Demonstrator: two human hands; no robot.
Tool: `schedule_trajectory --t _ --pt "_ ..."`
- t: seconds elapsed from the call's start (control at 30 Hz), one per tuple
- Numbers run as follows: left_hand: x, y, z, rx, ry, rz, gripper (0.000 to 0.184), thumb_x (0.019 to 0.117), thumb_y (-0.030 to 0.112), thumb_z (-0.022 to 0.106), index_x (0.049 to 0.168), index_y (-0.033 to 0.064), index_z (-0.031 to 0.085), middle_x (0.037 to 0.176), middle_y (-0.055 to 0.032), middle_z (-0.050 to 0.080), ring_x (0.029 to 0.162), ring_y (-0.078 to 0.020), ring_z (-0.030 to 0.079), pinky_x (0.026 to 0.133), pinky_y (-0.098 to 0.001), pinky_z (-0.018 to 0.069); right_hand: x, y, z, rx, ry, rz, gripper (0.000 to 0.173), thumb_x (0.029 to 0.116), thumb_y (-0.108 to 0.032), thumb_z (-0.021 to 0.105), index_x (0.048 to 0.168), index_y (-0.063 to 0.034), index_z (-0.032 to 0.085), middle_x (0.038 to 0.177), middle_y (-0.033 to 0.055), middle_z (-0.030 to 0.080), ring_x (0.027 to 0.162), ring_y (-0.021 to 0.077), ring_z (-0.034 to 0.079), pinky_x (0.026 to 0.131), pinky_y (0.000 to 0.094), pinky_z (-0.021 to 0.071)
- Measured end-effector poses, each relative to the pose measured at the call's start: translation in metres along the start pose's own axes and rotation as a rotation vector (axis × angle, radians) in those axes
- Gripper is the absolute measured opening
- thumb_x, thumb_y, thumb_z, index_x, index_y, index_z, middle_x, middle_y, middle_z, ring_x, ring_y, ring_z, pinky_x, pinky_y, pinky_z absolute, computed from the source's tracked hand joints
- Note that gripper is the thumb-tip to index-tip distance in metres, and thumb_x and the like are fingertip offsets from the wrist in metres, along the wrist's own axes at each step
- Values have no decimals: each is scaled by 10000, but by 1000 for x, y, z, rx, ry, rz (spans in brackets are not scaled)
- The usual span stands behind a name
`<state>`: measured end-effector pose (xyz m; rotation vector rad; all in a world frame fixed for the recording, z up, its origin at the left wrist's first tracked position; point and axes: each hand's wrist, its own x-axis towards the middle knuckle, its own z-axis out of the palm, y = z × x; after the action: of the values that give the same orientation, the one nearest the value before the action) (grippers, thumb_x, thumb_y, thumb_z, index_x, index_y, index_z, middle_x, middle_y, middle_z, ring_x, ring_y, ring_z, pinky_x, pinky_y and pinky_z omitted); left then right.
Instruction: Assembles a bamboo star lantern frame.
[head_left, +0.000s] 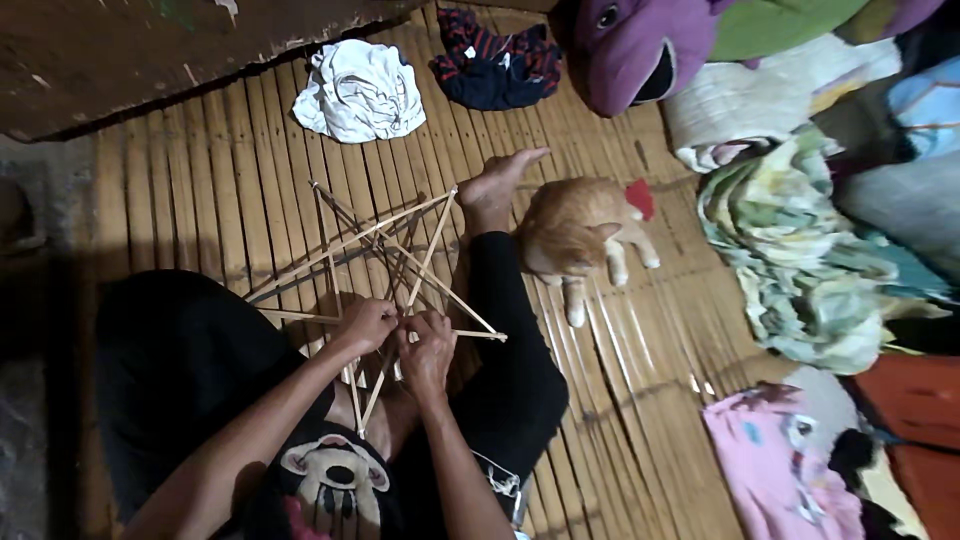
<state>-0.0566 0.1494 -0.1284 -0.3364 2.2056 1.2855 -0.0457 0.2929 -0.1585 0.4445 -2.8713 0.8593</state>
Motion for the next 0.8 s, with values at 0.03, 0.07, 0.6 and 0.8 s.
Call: schedule_trajectory --t 0.03,0.07,0.6,0.8 --pt "3 2 -5 0 -40 -10 245 1052 141 570 1200 -1 702 1178 -200 688 1136 -326 641 1011 -528 474 0 0 0 -18 14 -24 87 836 -120 754 883 -71 808 989 149 740 951 408 667 809 587 486" --pt "7 2 -9 0 -81 -13 230 1045 126 577 1188 -3 701 1161 -194 686 1108 -310 640 988 -513 480 -1 0 1 -31 26 -45 85 832 -118 756 880 -74 811 1000 147 743 940 407 667 795 585 483" --pt "6 -15 0 -71 36 115 203 987 91 648 1149 -4 727 1068 -155 721 988 -232 682 933 -424 531 6 21 10 -36 111 -312 87 806 -110 699 778 -107 782 913 45 777 832 282 691 706 448 502" --pt "-3 -30 25 -57 334 344 185 964 81 670 1062 -48 759 1035 -203 734 950 -289 707 923 -421 548 8 24 5 38 17 -256 104 817 -117 700 830 -72 793 920 78 774 826 305 681 731 489 497"
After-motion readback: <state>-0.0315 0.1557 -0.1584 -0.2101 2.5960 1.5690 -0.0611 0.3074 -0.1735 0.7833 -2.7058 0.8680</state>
